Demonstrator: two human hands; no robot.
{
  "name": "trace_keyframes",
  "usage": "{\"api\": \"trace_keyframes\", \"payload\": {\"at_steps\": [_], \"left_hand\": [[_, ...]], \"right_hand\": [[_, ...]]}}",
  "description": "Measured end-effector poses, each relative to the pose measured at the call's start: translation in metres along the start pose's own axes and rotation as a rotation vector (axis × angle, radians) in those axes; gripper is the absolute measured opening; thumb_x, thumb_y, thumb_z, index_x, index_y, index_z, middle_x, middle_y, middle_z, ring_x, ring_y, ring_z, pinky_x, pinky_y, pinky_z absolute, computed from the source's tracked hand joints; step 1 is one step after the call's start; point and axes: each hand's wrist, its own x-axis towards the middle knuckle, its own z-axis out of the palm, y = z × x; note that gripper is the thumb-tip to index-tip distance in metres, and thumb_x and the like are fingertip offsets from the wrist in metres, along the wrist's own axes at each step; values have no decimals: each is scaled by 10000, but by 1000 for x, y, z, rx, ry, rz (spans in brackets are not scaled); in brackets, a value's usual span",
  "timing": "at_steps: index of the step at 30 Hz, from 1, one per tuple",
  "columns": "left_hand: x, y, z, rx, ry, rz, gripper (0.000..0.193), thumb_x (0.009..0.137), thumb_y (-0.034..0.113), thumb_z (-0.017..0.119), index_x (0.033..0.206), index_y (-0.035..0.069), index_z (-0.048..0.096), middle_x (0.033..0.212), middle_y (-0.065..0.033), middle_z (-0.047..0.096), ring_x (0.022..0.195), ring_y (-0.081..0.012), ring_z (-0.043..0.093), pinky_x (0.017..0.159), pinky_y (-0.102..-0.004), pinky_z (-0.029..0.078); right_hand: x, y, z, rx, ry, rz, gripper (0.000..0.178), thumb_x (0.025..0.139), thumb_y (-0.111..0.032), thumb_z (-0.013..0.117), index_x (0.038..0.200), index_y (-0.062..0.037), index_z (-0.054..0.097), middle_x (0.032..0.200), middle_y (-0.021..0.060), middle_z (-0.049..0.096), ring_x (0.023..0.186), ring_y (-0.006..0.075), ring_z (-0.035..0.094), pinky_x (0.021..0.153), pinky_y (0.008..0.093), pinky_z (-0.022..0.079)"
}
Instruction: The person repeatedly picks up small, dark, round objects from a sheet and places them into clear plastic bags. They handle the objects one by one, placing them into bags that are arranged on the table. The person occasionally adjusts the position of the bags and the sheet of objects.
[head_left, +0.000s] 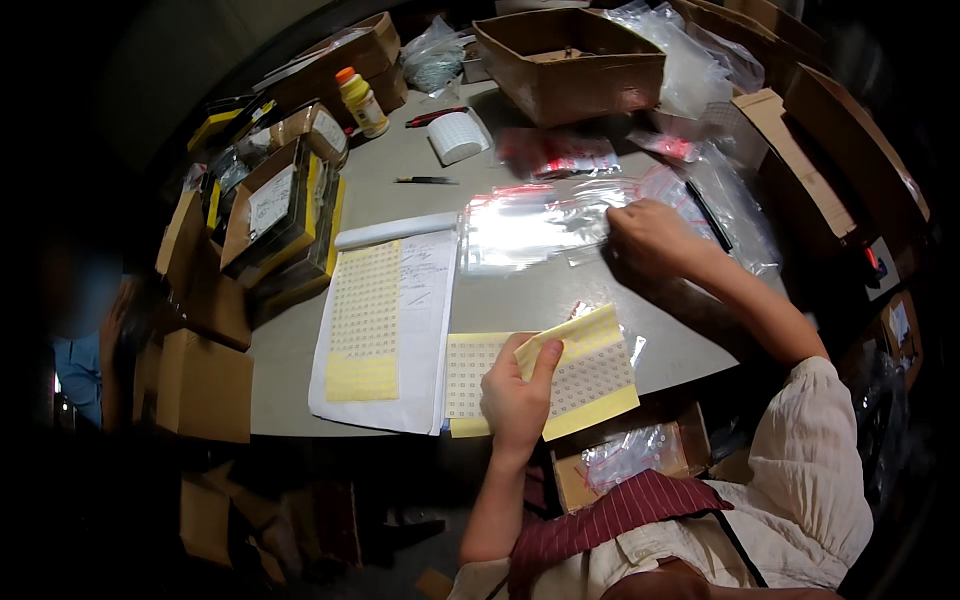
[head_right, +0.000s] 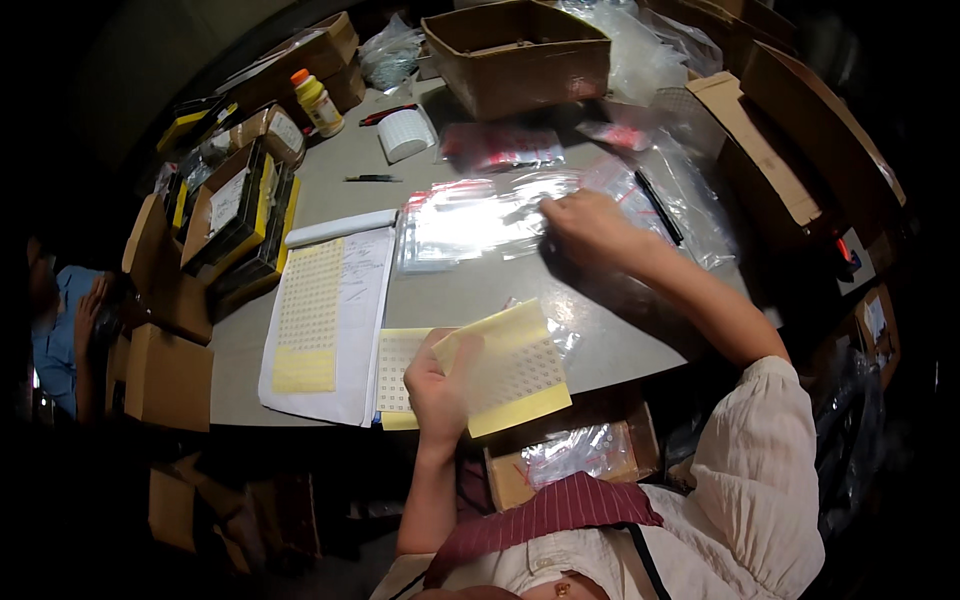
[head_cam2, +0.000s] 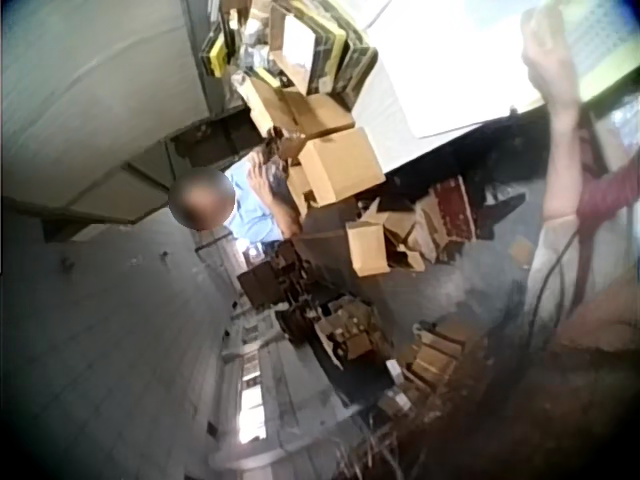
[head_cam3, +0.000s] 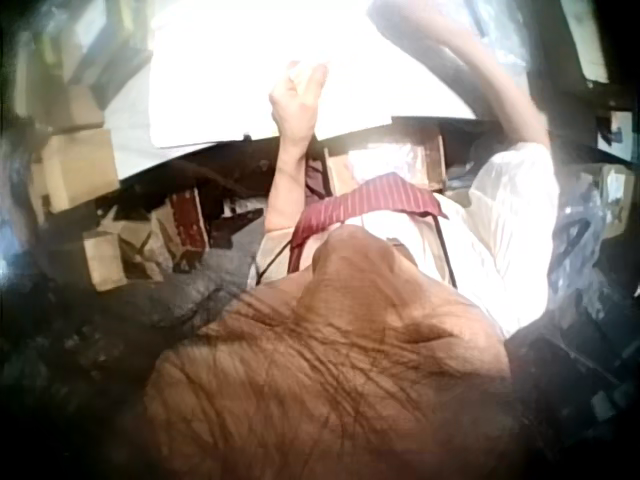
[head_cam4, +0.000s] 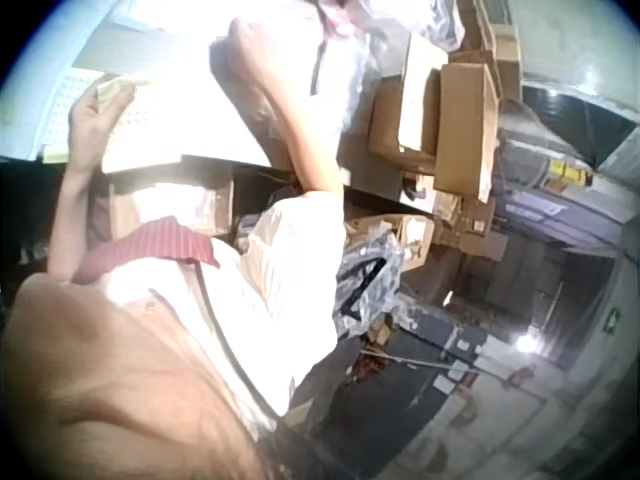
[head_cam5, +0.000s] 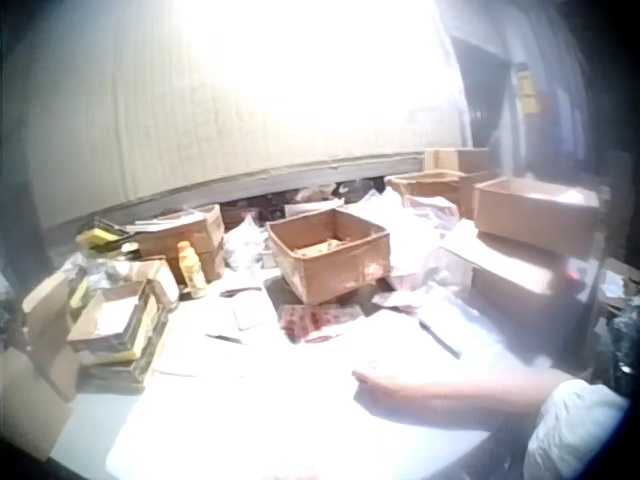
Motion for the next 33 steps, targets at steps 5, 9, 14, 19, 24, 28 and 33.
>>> {"api": "trace_keyframes", "payload": {"at_steps": [5,9,14,19,24,28,33], "left_hand": [[2,4,5,3,-45,-5,311,958,327,740,1050,30,723,854,-115,763,770,-210,724,710,-338,537],[1,0,2,1,-46,27,311,955,323,745,1047,27,720,842,-116,760,757,-210,721,697,-340,535],[0,3,1,9,-39,58,304,954,309,748,1045,19,719,838,-124,760,735,-204,717,672,-339,530],[1,7,3,-29,-65,50,256,949,250,741,1026,7,718,816,-76,724,736,-146,661,676,-301,515],[-2,5,2,19,-30,79,319,949,334,751,1028,26,718,796,-109,738,704,-175,690,661,-320,520],[-3,4,-2,-7,-30,34,263,942,268,751,1005,15,718,803,-69,723,725,-131,655,679,-297,514],[-2,17,5,-78,-77,21,169,936,154,750,975,-6,714,811,-1,696,742,-61,592,682,-254,492]], "right_hand": [[23,27,-2,217,78,-5,207,871,-172,674,988,-9,625,1039,181,665,992,378,636,883,456,508],[50,18,25,400,96,-148,312,825,-209,705,1047,9,685,1201,164,628,1225,369,517,1047,436,440],[63,8,24,178,46,22,335,786,-260,744,996,-1,713,1247,195,616,1211,383,486,1023,461,443],[72,26,-1,-135,15,156,450,754,-359,887,820,0,624,686,93,584,824,282,592,849,390,467],[20,-61,-95,1152,19,-154,311,885,-231,810,766,-47,588,781,8,578,682,88,526,691,292,463],[-23,-139,-150,1697,19,-1057,359,870,-212,743,567,-82,602,527,46,533,513,194,534,931,518,495],[-73,-179,-180,1649,46,-1364,347,877,-212,738,586,-77,608,542,50,541,526,198,541,919,511,496]]}}
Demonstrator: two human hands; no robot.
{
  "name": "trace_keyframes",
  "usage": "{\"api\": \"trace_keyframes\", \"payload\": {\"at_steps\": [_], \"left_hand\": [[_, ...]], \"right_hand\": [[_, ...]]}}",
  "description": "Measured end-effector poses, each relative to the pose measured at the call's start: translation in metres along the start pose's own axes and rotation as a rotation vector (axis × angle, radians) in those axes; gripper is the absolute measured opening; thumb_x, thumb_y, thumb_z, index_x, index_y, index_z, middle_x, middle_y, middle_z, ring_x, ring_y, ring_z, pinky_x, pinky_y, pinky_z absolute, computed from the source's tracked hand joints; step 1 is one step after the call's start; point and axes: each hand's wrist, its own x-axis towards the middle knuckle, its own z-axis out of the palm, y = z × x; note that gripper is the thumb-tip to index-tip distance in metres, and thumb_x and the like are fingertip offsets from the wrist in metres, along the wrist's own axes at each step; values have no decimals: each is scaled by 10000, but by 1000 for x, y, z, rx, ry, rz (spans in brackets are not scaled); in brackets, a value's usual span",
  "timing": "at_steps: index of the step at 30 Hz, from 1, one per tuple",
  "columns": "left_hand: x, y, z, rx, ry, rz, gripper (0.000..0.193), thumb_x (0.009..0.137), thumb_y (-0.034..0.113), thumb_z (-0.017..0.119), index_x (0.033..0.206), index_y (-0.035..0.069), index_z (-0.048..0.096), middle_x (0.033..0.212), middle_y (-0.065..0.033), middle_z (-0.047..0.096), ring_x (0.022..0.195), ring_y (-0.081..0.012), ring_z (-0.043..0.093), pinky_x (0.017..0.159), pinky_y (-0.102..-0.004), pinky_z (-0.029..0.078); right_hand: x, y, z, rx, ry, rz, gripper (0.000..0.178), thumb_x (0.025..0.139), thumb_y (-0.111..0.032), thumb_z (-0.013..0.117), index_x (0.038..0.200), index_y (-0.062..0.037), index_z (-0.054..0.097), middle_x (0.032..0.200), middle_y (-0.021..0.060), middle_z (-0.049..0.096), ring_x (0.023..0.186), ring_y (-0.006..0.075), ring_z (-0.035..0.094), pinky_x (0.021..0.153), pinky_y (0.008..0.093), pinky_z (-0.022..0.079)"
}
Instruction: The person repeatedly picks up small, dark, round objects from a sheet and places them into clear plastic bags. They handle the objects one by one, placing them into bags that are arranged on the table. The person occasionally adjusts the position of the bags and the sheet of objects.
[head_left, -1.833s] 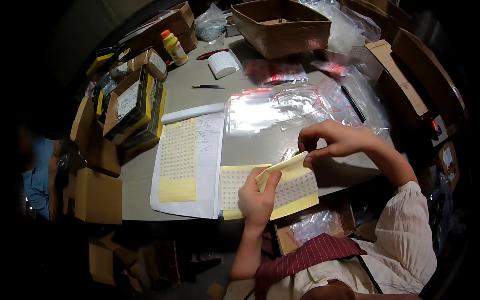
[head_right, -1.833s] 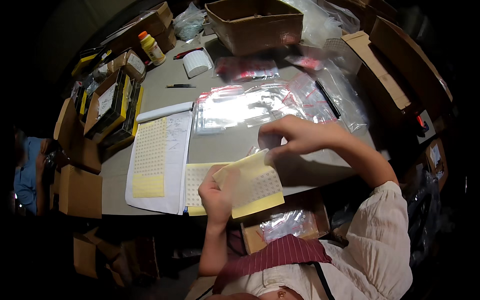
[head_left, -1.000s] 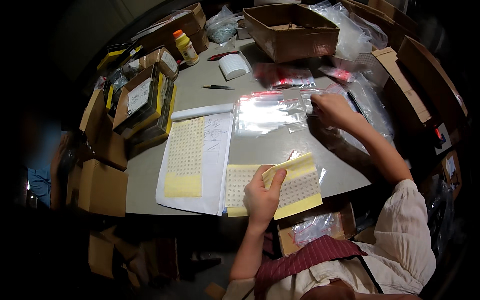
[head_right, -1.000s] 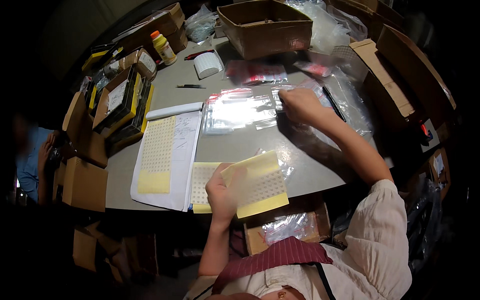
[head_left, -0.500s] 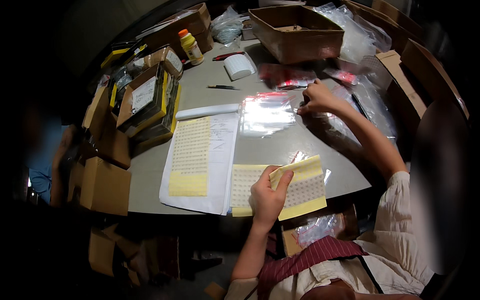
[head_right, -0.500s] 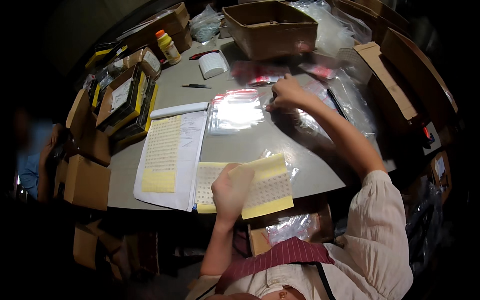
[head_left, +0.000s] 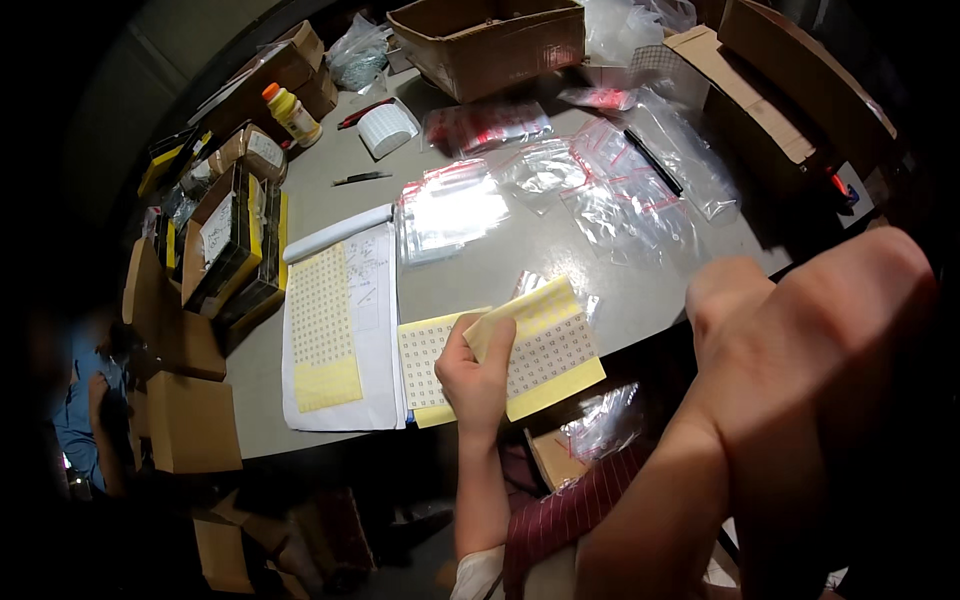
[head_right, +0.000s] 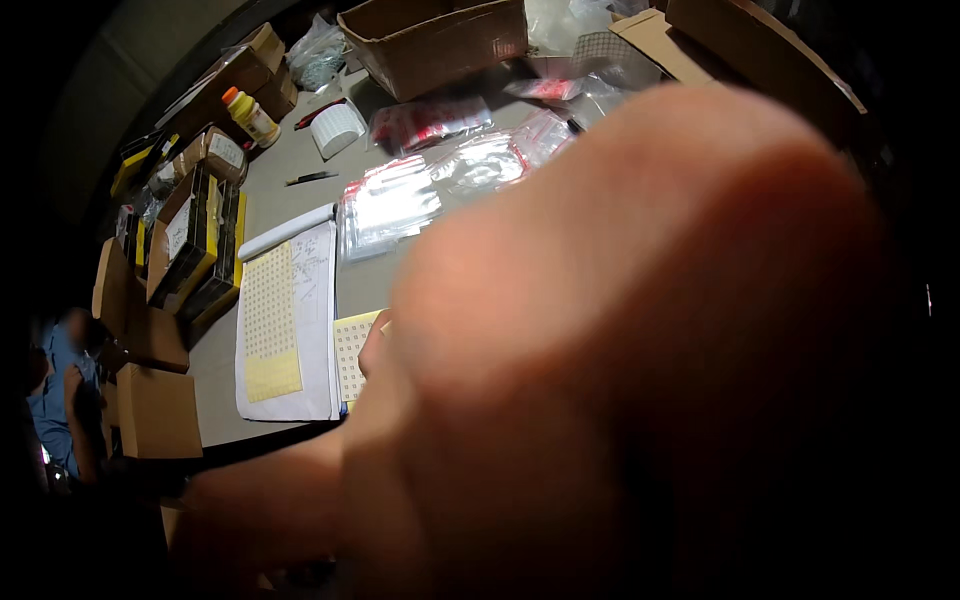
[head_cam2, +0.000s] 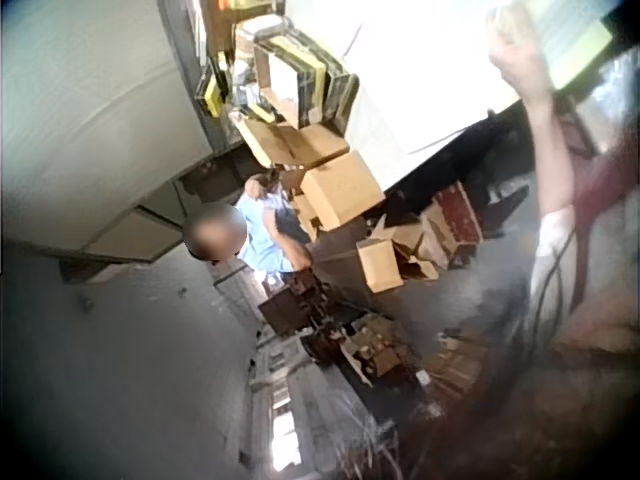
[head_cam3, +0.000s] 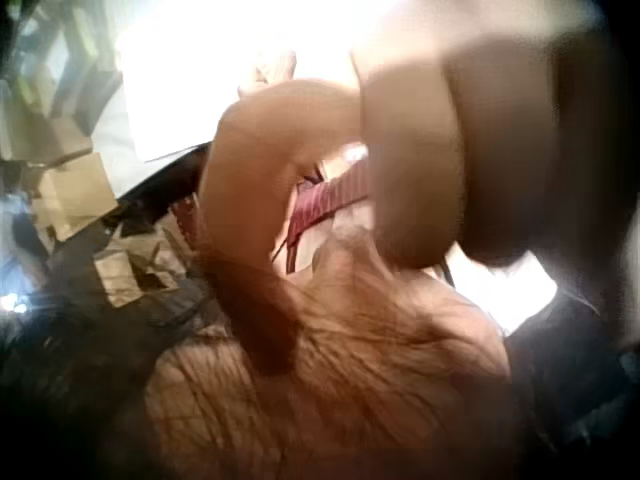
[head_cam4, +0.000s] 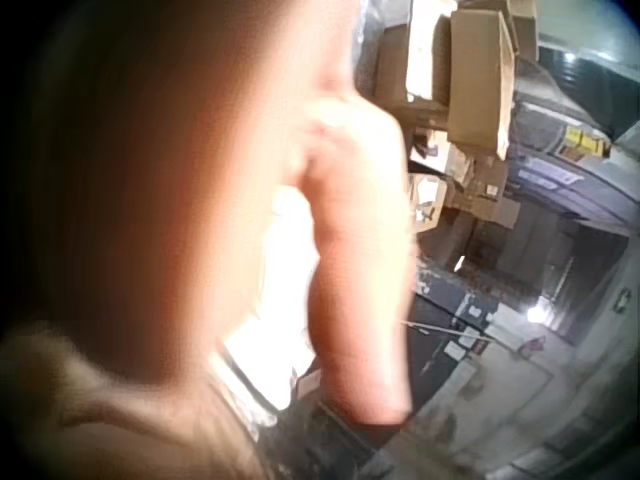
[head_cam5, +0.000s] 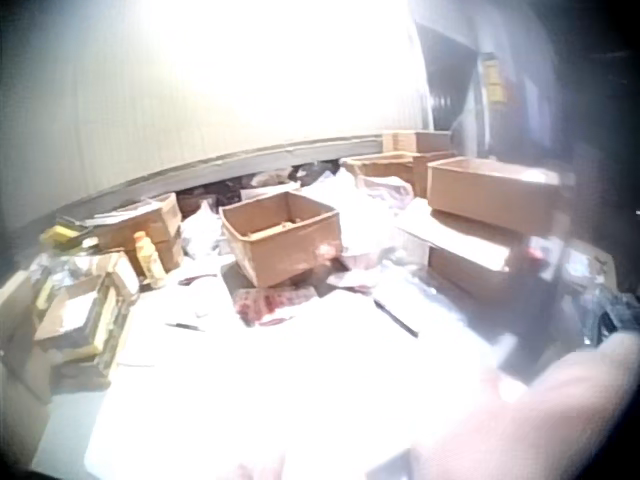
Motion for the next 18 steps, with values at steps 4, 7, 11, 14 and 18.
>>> {"api": "trace_keyframes", "payload": {"at_steps": [4,7,11,14,18], "left_hand": [[0,-6,0,-67,-4,-1,162,941,139,745,961,-14,697,805,20,667,739,-52,574,662,-235,467],[2,-40,-14,-340,-12,-2,133,945,95,724,999,-20,683,865,-9,683,781,-85,616,700,-238,487],[7,-39,-23,-813,112,3,181,965,89,683,1104,-25,667,1025,-80,711,925,-172,675,851,-304,535],[7,-16,-24,-1023,208,-128,237,1021,217,625,1117,1,625,970,-78,647,903,-179,625,829,-315,524],[5,-1,-23,-1065,294,-160,266,1075,264,567,956,27,587,775,-38,510,725,-136,508,664,-261,490]], "right_hand": [[-5,-2,9,-3,0,-17,337,883,-212,733,601,-73,612,554,54,547,537,202,547,910,505,497],[-6,-2,15,2,0,-24,330,887,-212,730,612,-70,615,563,56,552,545,204,551,903,501,498],[-12,-5,15,-7,26,-30,321,893,-213,725,627,-66,620,575,60,559,555,207,557,894,495,499],[-18,-9,16,-35,34,-29,315,898,-213,722,639,-63,623,584,62,564,564,210,561,887,490,500],[-25,-12,19,-32,43,-49,307,903,-213,717,654,-59,627,596,66,570,574,213,567,878,484,502]]}}
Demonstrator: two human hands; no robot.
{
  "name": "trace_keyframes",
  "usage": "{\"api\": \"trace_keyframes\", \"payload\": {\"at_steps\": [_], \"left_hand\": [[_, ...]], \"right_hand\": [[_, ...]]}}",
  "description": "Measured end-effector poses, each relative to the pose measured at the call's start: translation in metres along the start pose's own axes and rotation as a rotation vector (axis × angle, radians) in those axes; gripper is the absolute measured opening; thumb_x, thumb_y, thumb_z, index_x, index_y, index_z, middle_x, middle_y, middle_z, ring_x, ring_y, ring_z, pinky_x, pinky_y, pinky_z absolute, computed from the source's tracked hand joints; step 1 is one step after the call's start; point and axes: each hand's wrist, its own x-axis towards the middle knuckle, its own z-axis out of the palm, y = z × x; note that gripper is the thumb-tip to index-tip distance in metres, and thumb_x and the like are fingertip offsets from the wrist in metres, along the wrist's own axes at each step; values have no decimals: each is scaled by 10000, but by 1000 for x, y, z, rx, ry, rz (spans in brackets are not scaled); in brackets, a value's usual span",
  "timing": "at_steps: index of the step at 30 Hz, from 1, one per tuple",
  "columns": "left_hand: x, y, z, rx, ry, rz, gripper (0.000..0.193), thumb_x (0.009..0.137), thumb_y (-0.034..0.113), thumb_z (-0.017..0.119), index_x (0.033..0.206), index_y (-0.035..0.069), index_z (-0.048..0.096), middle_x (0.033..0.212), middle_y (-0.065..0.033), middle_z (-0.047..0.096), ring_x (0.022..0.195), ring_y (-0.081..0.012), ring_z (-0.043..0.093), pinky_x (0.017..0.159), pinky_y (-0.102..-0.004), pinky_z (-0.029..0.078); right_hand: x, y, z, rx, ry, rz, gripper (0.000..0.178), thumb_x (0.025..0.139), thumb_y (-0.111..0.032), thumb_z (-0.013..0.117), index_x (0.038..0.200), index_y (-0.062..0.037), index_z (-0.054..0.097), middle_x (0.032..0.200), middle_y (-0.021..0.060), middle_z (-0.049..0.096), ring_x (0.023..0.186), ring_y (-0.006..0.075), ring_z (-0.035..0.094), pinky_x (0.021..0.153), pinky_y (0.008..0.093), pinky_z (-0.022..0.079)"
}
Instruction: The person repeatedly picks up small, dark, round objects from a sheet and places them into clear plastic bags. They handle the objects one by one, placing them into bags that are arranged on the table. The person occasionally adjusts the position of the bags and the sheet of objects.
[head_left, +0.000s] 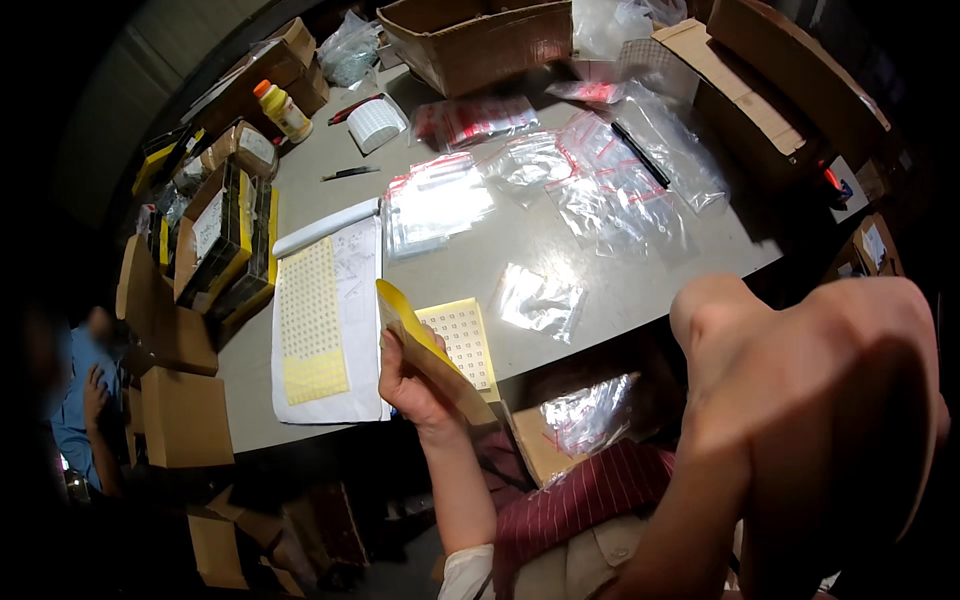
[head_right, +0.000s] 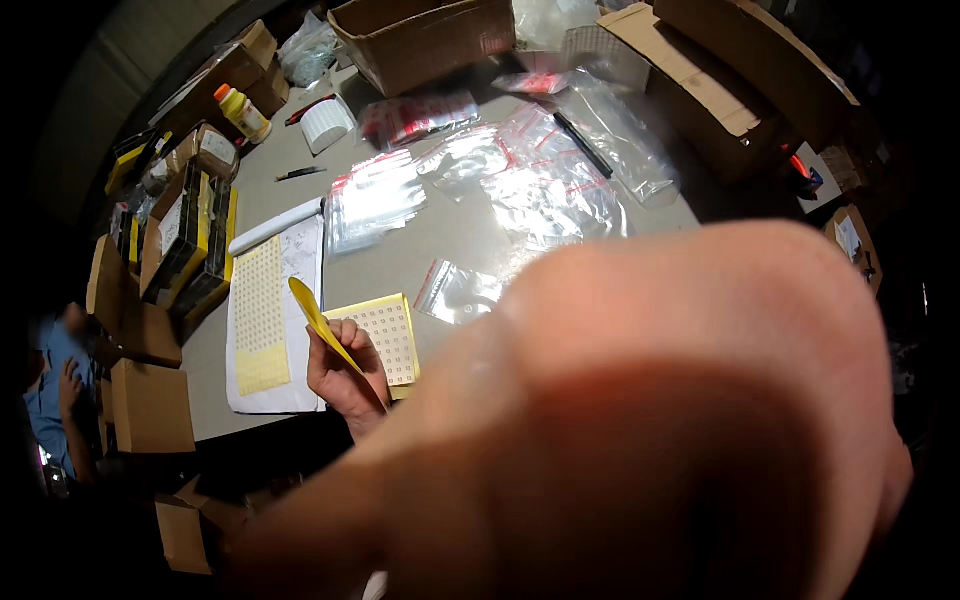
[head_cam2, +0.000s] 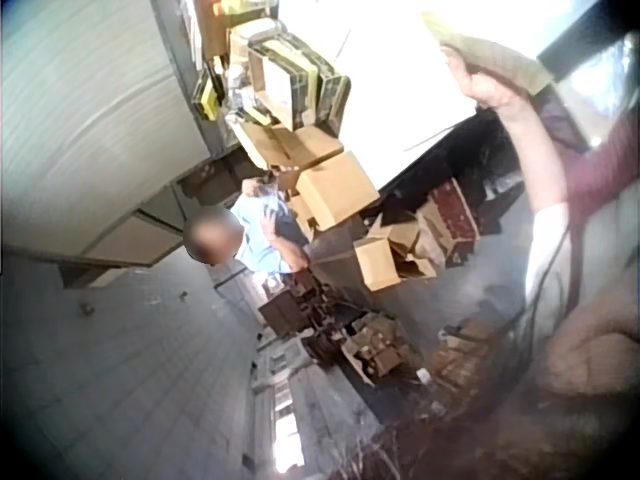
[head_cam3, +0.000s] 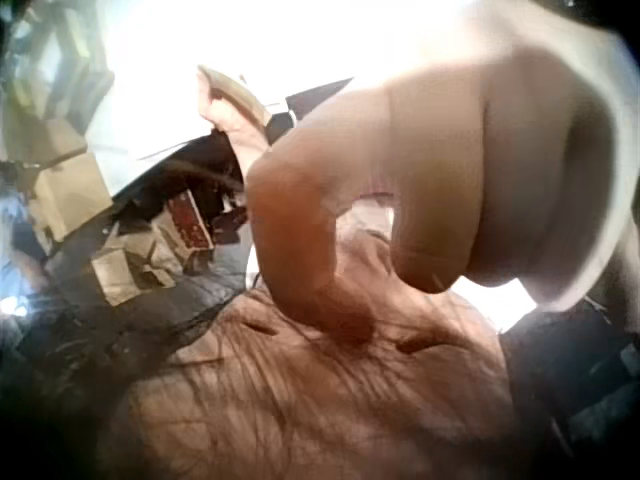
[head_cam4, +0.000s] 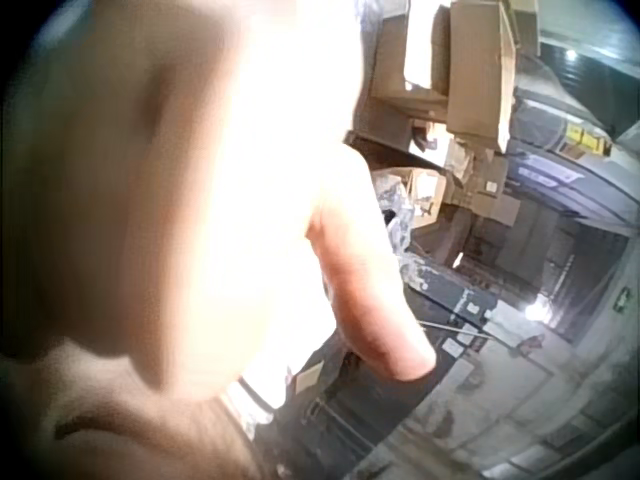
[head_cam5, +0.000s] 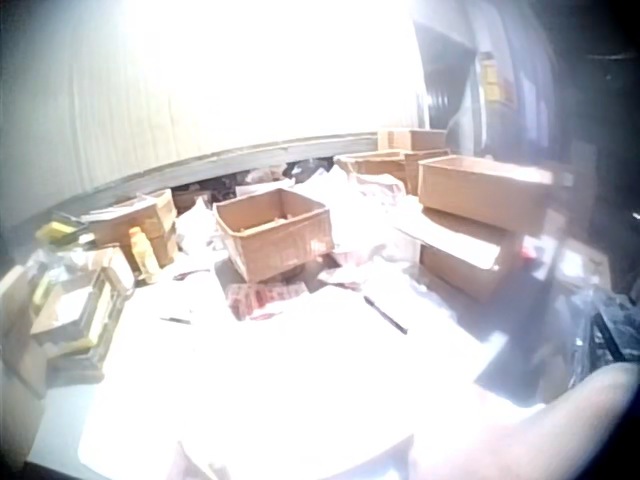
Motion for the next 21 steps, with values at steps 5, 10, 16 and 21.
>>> {"api": "trace_keyframes", "payload": {"at_steps": [5,10,16,21], "left_hand": [[7,-4,-5,23,12,-14,238,1052,300,605,1008,66,607,825,-23,543,774,-130,529,692,-264,493],[14,-9,-24,-31,-216,-61,397,997,212,656,1308,-28,597,1224,-121,685,1114,-243,664,987,-394,527],[18,-11,-34,101,-265,5,344,1007,118,629,1319,-13,573,1206,-124,694,1072,-226,682,948,-378,550],[20,-15,-38,113,-275,30,334,998,93,640,1306,-8,560,1192,-132,701,1048,-219,688,937,-364,557]], "right_hand": [[-6,-3,-1,-23,25,-1,297,911,-213,711,673,-54,632,611,70,578,588,217,574,866,477,503],[-8,-6,1,-38,39,19,287,918,-213,706,692,-49,638,626,75,586,601,221,581,854,470,505],[-13,-4,3,-35,39,20,277,926,-213,699,715,-42,644,644,80,596,617,225,590,840,461,506],[-16,-5,0,-28,42,16,270,934,-213,693,734,-37,650,659,84,604,631,229,597,829,453,508]]}}
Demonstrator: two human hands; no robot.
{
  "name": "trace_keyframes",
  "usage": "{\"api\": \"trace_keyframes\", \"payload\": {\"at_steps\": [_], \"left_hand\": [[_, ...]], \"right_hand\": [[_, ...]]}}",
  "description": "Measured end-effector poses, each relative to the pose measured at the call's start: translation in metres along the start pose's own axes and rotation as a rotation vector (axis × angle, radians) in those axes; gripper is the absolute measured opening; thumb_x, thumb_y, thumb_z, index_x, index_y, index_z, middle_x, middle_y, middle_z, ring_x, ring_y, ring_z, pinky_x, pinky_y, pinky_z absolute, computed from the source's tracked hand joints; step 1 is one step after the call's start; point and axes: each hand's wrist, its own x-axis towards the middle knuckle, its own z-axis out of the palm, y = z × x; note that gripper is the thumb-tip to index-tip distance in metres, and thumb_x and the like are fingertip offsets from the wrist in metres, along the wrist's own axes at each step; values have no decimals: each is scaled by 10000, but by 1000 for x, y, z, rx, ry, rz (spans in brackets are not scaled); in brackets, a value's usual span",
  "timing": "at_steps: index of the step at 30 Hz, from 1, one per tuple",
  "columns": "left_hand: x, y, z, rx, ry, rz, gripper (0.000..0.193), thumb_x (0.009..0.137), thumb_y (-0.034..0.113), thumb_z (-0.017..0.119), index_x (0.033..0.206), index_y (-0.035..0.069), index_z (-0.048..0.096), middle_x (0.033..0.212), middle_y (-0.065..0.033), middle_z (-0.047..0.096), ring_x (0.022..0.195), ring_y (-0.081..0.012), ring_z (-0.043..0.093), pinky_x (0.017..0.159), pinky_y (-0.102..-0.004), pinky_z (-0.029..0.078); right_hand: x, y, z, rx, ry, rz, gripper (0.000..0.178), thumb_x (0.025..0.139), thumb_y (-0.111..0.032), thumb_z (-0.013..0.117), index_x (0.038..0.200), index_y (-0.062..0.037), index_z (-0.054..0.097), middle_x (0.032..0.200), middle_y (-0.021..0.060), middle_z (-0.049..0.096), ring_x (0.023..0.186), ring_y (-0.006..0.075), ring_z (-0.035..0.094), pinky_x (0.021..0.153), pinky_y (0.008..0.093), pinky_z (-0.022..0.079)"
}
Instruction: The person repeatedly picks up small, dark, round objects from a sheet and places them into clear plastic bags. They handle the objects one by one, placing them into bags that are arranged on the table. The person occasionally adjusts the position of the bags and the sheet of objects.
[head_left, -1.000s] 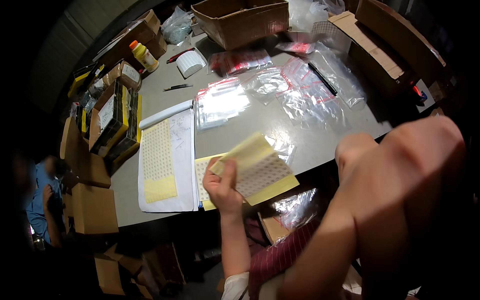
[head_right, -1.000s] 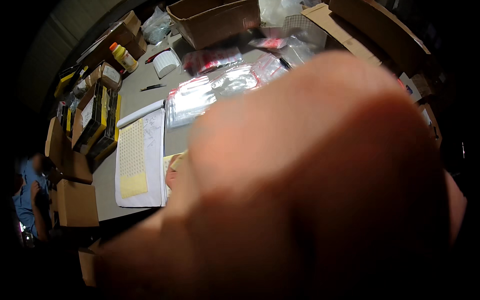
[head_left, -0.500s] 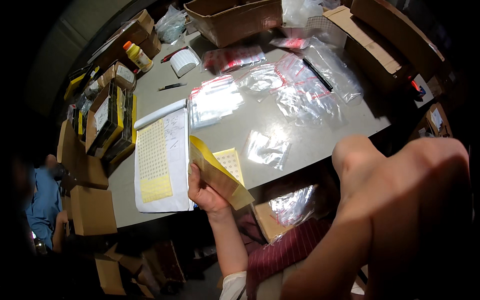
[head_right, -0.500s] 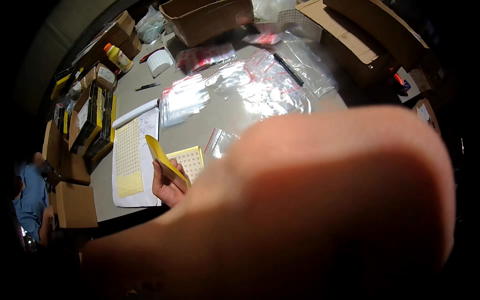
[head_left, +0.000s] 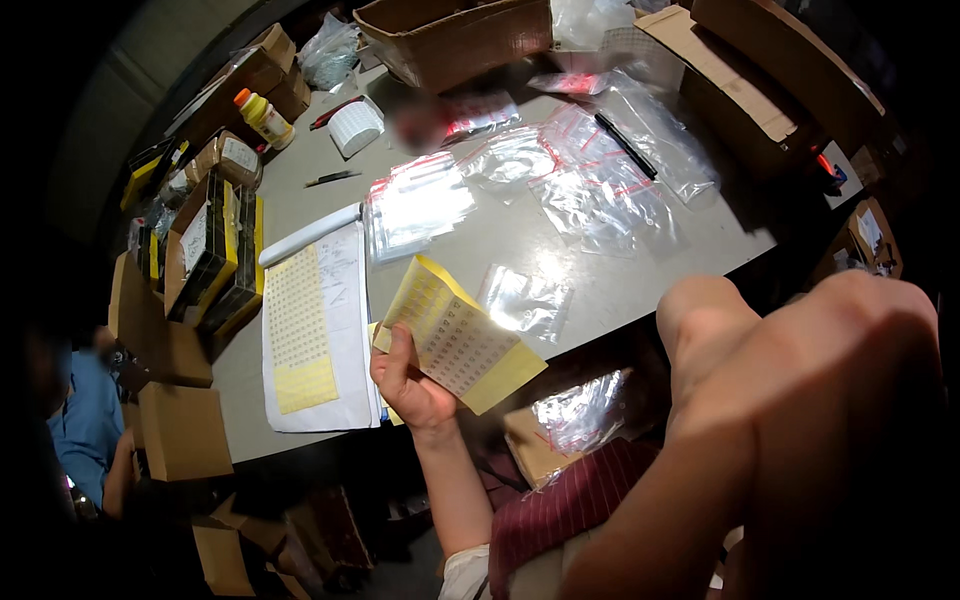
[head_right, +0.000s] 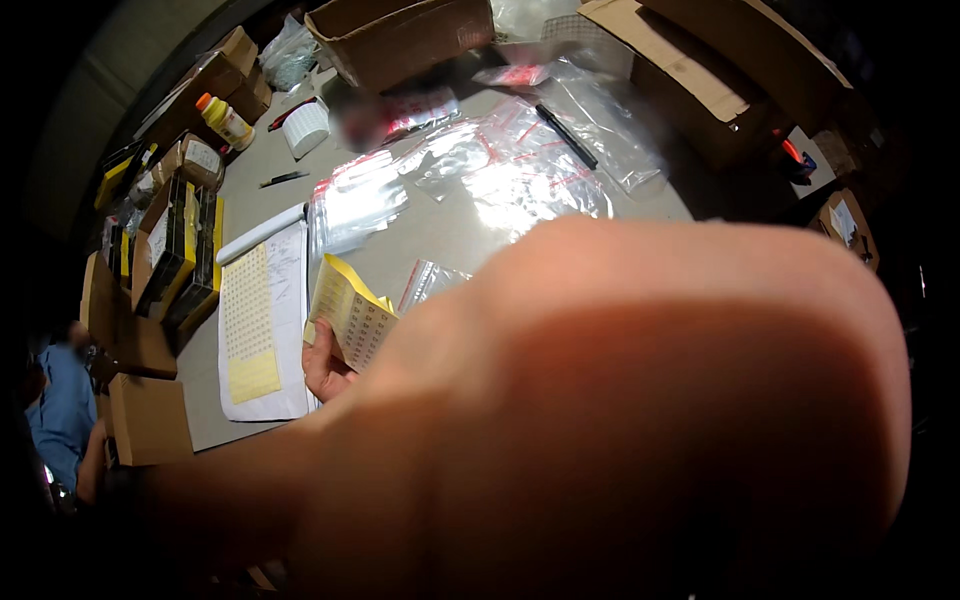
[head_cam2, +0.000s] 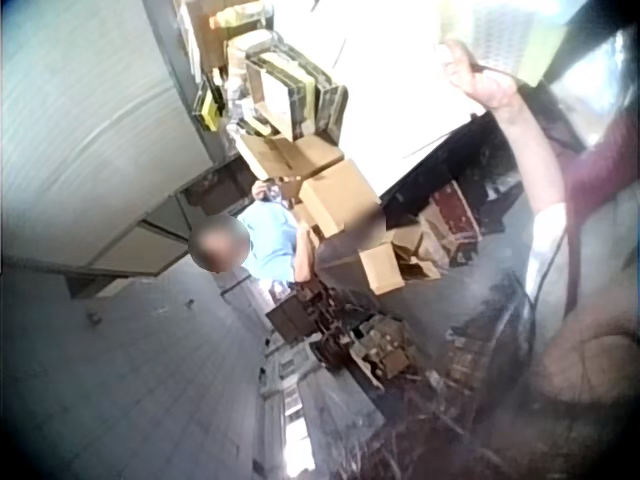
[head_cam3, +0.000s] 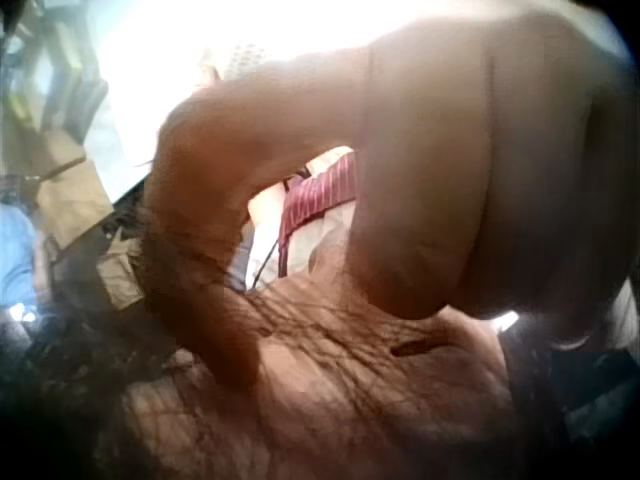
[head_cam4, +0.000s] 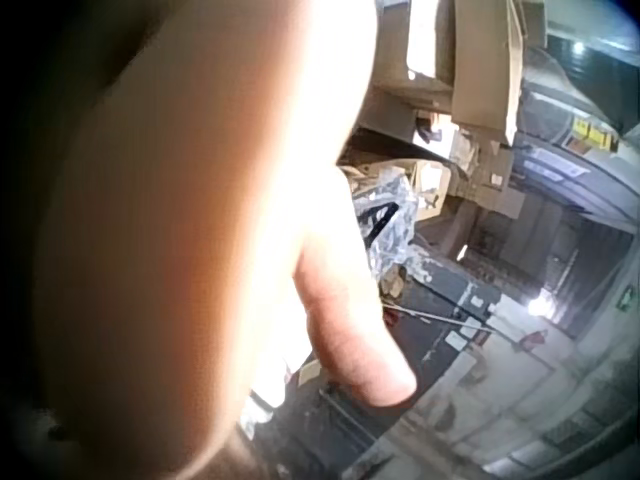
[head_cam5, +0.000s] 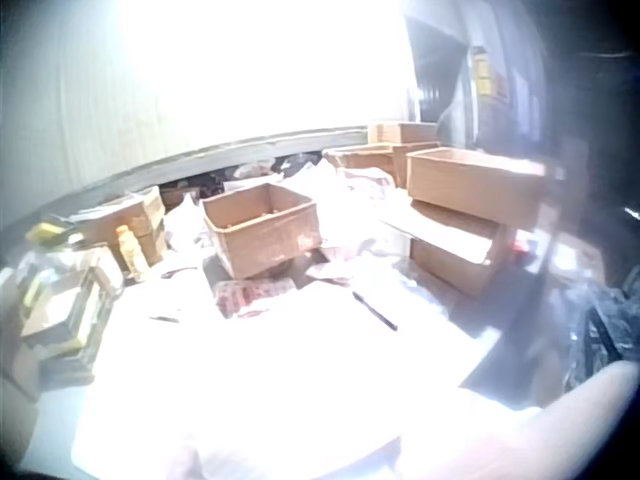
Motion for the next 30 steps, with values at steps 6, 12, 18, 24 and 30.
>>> {"api": "trace_keyframes", "payload": {"at_steps": [6,12,18,24,30], "left_hand": [[2,2,8,32,0,-24,331,993,94,650,1295,-10,563,1190,-134,699,1061,-224,683,959,-368,546],[5,13,-5,-126,-194,-126,210,1015,142,623,1164,-1,587,1030,-92,677,934,-195,644,839,-321,534],[14,7,-10,-739,-409,-227,176,1068,160,528,967,18,505,674,-59,548,645,-197,531,596,-300,484],[20,4,-20,-817,-586,-269,164,1057,147,545,964,23,490,680,-64,567,663,-204,550,624,-304,498],[22,2,-26,-810,-603,-235,152,1049,137,559,966,26,495,692,-61,568,696,-202,554,622,-294,490]], "right_hand": [[1,-2,2,-11,-8,12,262,942,-214,686,757,-31,656,677,90,614,647,234,606,815,444,510],[2,4,0,1,-22,27,256,951,-214,680,780,-25,662,695,95,623,663,239,614,801,436,512],[3,8,1,17,-25,23,251,960,-214,673,802,-19,669,713,100,633,679,244,623,787,427,513],[3,10,-2,49,-20,5,247,968,-214,666,825,-13,675,731,105,643,695,249,631,773,418,515],[6,16,-6,52,-25,35,245,977,-214,659,848,-7,682,749,111,653,711,253,640,759,409,517]]}}
